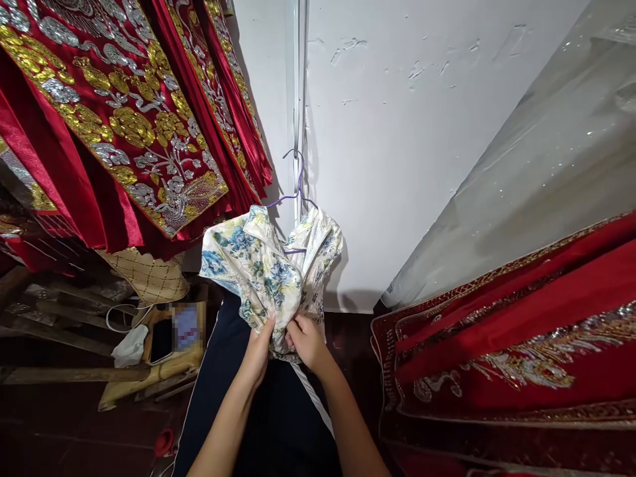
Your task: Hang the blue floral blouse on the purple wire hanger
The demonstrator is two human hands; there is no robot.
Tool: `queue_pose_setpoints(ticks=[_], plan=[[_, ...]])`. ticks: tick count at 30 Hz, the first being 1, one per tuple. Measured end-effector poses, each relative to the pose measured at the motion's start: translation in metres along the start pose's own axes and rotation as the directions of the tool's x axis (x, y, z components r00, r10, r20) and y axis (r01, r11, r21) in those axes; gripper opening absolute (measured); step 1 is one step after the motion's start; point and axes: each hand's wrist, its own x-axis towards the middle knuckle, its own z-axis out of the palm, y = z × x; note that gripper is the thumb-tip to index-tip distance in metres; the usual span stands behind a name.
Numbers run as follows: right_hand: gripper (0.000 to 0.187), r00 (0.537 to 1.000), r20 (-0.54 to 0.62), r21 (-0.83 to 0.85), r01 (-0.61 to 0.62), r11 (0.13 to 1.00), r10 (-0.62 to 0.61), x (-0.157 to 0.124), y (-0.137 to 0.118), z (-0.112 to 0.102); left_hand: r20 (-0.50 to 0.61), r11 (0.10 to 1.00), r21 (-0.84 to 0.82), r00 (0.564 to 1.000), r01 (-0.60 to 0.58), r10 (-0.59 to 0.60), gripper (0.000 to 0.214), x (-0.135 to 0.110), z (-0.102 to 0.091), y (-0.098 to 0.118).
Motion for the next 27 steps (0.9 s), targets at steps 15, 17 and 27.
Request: queue_pose_setpoints(ticks=[15,17,27], plan=[[0.021,0.998,0.064,-0.005,-0.013,1.0,0.013,-0.01,-0.007,-0.007,0.246,0.786,0.471,0.915,-0.4,0.319,0.031,-0.019,0.012,-0.001],[0.021,0.996,0.085,0.0,-0.02,1.0,0.02,-0.011,-0.01,-0.004,0.269,0.777,0.489,0.916,-0.396,0.298,0.016,-0.018,0.013,-0.003],[0.017,0.94,-0.297,0.131,0.213,0.968,-0.167,0.03,-0.117,-0.057,0.377,0.653,0.598,0.882,-0.465,0.283,0.021,-0.004,0.005,-0.008]])
